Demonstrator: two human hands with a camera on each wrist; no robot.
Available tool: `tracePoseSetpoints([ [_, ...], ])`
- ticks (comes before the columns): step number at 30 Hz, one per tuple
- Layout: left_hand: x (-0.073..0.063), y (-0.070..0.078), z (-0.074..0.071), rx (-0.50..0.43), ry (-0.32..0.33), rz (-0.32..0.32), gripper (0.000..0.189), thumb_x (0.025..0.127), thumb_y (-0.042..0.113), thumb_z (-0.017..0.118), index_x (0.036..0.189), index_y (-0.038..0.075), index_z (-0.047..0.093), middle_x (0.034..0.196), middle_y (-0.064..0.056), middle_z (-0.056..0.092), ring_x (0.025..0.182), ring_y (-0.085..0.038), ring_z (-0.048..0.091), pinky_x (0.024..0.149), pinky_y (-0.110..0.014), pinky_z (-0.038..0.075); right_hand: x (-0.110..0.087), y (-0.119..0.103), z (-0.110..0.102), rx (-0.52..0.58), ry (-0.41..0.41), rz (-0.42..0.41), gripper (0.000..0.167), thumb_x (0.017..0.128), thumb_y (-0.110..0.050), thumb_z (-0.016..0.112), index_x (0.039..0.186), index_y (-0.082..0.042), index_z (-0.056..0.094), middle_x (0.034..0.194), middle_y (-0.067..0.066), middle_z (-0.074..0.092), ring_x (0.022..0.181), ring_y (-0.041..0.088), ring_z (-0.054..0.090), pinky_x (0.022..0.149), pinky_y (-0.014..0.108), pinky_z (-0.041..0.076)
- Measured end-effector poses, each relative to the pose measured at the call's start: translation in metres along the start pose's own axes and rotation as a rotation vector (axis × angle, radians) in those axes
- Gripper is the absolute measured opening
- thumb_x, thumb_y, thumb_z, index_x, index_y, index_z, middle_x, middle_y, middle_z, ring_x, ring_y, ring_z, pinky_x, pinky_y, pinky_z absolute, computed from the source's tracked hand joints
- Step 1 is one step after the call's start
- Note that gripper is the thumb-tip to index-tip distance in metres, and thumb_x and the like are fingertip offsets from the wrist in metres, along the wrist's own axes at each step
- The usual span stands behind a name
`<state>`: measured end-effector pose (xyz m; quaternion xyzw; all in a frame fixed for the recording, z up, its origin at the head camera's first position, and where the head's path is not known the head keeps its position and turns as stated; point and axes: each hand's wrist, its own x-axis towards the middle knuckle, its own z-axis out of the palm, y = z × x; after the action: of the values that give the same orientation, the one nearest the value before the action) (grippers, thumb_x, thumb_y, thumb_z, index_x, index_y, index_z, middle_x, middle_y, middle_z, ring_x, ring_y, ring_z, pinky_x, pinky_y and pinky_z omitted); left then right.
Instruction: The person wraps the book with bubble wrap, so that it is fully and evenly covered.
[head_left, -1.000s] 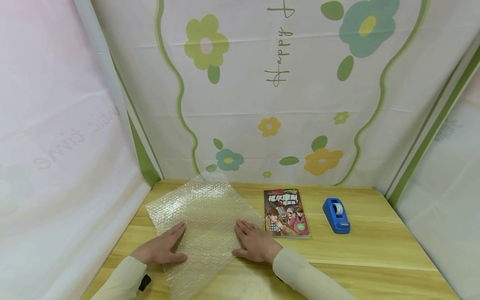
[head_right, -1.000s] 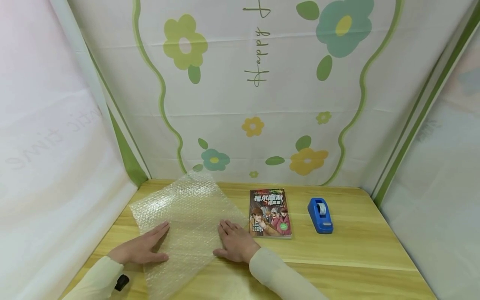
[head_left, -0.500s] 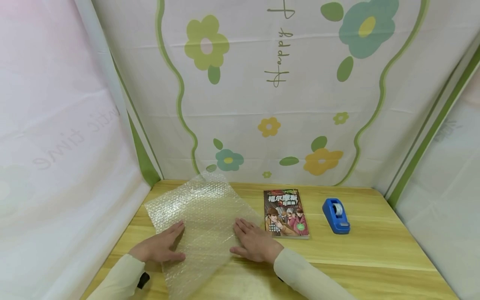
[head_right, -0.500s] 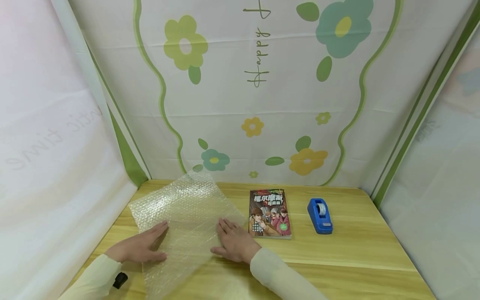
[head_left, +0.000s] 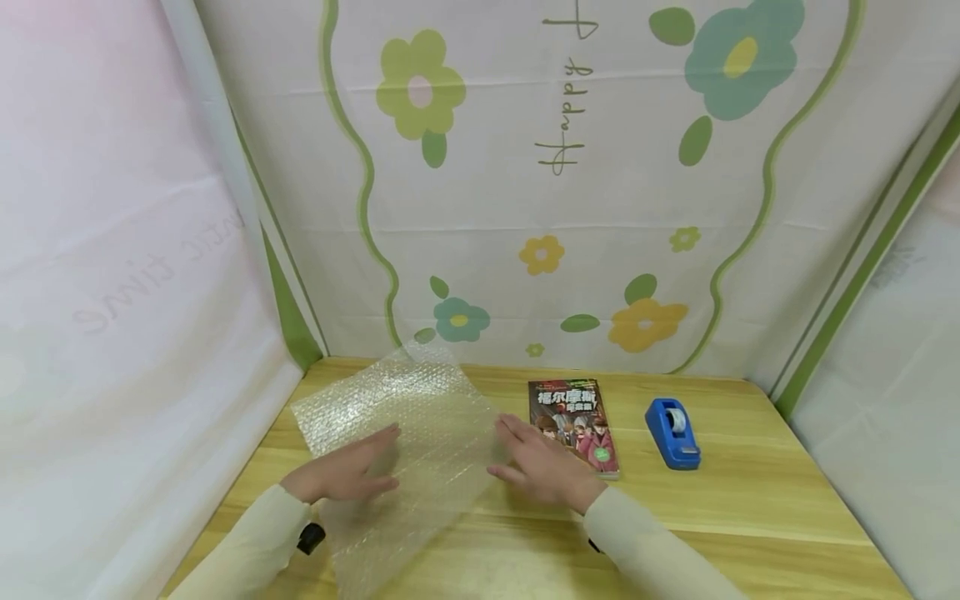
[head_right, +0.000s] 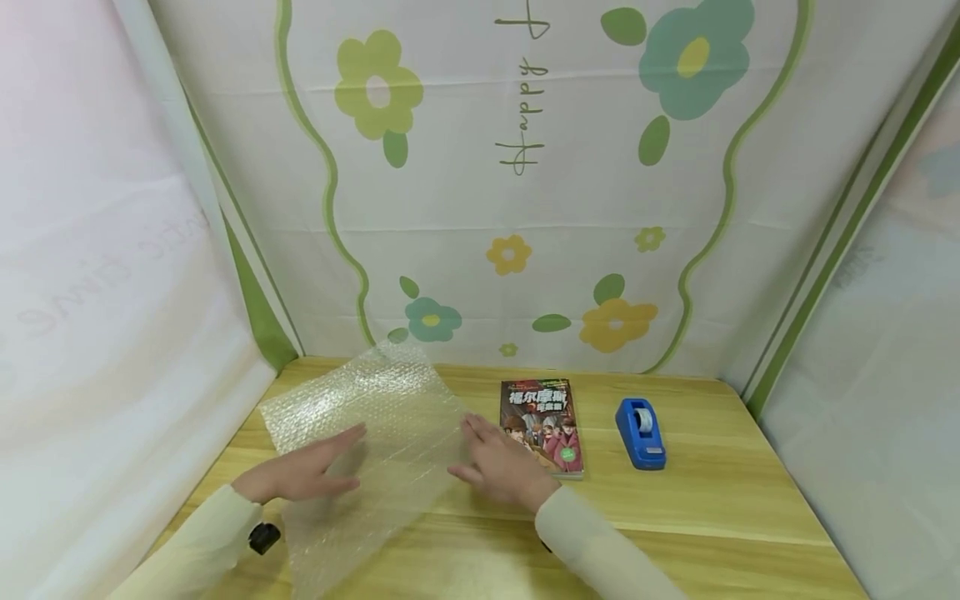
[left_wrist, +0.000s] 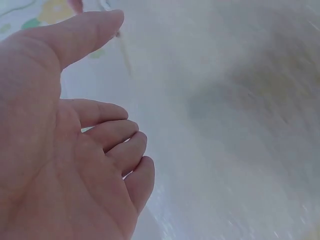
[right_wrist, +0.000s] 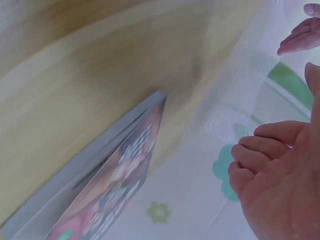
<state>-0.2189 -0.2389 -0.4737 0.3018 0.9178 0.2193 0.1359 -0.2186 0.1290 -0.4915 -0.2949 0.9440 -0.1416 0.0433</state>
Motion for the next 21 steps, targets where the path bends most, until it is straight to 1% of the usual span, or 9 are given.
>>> tracePoseSetpoints([
  [8,0.033,0.027,-0.003,-0.076,-0.002,0.015,0.083,0.107,0.042,0.062,0.164,-0.007,0.027,0.171,-0.026,0.03,0.157,-0.044,0.034,0.127,-0.062,0.031,-0.017,0.029,-0.016,0.159,0.061,0.089,0.081,0.109,-0.055,0.051,0.17,-0.013,0.02,0.178,0.008,0.018,0.162,0.039,0.028,0.127,0.063,0.03],
  [9,0.038,0.029,-0.003,-0.09,-0.006,0.011,0.083,0.106,0.044,0.062,0.164,-0.005,0.027,0.171,-0.024,0.03,0.158,-0.043,0.034,0.127,-0.061,0.032,-0.019,0.033,-0.017,0.18,0.07,0.094,0.081,0.109,-0.053,0.052,0.17,-0.012,0.02,0.178,0.01,0.019,0.158,0.039,0.036,0.127,0.063,0.03],
  [10,0.042,0.032,-0.002,-0.104,-0.01,0.006,0.083,0.106,0.045,0.062,0.165,-0.003,0.028,0.172,-0.022,0.031,0.158,-0.041,0.035,0.127,-0.06,0.032,-0.021,0.037,-0.019,0.2,0.077,0.102,0.081,0.108,-0.053,0.053,0.17,-0.012,0.02,0.178,0.01,0.019,0.157,0.039,0.037,0.127,0.064,0.03],
  [13,0.056,0.04,0.001,-0.154,-0.023,-0.006,0.081,0.106,0.047,0.061,0.167,0.004,0.029,0.172,-0.017,0.033,0.157,-0.038,0.037,0.126,-0.058,0.036,-0.026,0.049,-0.023,0.262,0.098,0.119,0.082,0.108,-0.051,0.055,0.169,-0.009,0.022,0.176,0.014,0.024,0.155,0.039,0.041,0.126,0.063,0.032],
  [15,0.066,0.045,0.002,-0.197,-0.028,-0.017,0.081,0.106,0.05,0.06,0.167,0.007,0.029,0.172,-0.015,0.034,0.158,-0.037,0.037,0.126,-0.057,0.036,-0.03,0.058,-0.025,0.288,0.121,0.125,0.081,0.108,-0.049,0.058,0.168,-0.007,0.025,0.173,0.018,0.031,0.149,0.04,0.05,0.123,0.063,0.038],
  [16,0.07,0.048,0.003,-0.222,-0.027,-0.015,0.08,0.106,0.049,0.06,0.167,0.008,0.03,0.172,-0.016,0.035,0.158,-0.037,0.037,0.126,-0.057,0.036,-0.032,0.061,-0.026,0.291,0.134,0.126,0.08,0.107,-0.049,0.058,0.167,-0.006,0.028,0.17,0.02,0.036,0.15,0.04,0.049,0.121,0.062,0.041],
  [18,0.08,0.052,0.004,-0.288,-0.028,-0.019,0.078,0.106,0.045,0.06,0.167,0.006,0.03,0.171,-0.017,0.035,0.158,-0.038,0.036,0.126,-0.057,0.036,-0.036,0.069,-0.029,0.312,0.145,0.137,0.08,0.107,-0.05,0.06,0.166,-0.003,0.032,0.142,0.023,0.065,0.117,0.036,0.072,0.103,0.057,0.056],
  [19,0.085,0.055,0.004,-0.321,-0.027,-0.025,0.077,0.106,0.044,0.061,0.166,0.005,0.031,0.171,-0.018,0.035,0.158,-0.039,0.035,0.127,-0.056,0.035,-0.038,0.073,-0.03,0.317,0.146,0.148,0.08,0.106,-0.05,0.06,0.165,-0.002,0.033,0.123,0.02,0.073,0.096,0.032,0.076,0.096,0.054,0.059],
  [21,0.095,0.059,0.005,-0.397,-0.024,-0.029,0.074,0.107,0.039,0.061,0.165,0.002,0.032,0.17,-0.02,0.035,0.158,-0.041,0.034,0.128,-0.056,0.034,-0.041,0.079,-0.033,0.34,0.143,0.184,0.082,0.105,-0.052,0.061,0.164,-0.001,0.035,0.084,0.011,0.071,0.059,0.02,0.063,0.081,0.042,0.059],
])
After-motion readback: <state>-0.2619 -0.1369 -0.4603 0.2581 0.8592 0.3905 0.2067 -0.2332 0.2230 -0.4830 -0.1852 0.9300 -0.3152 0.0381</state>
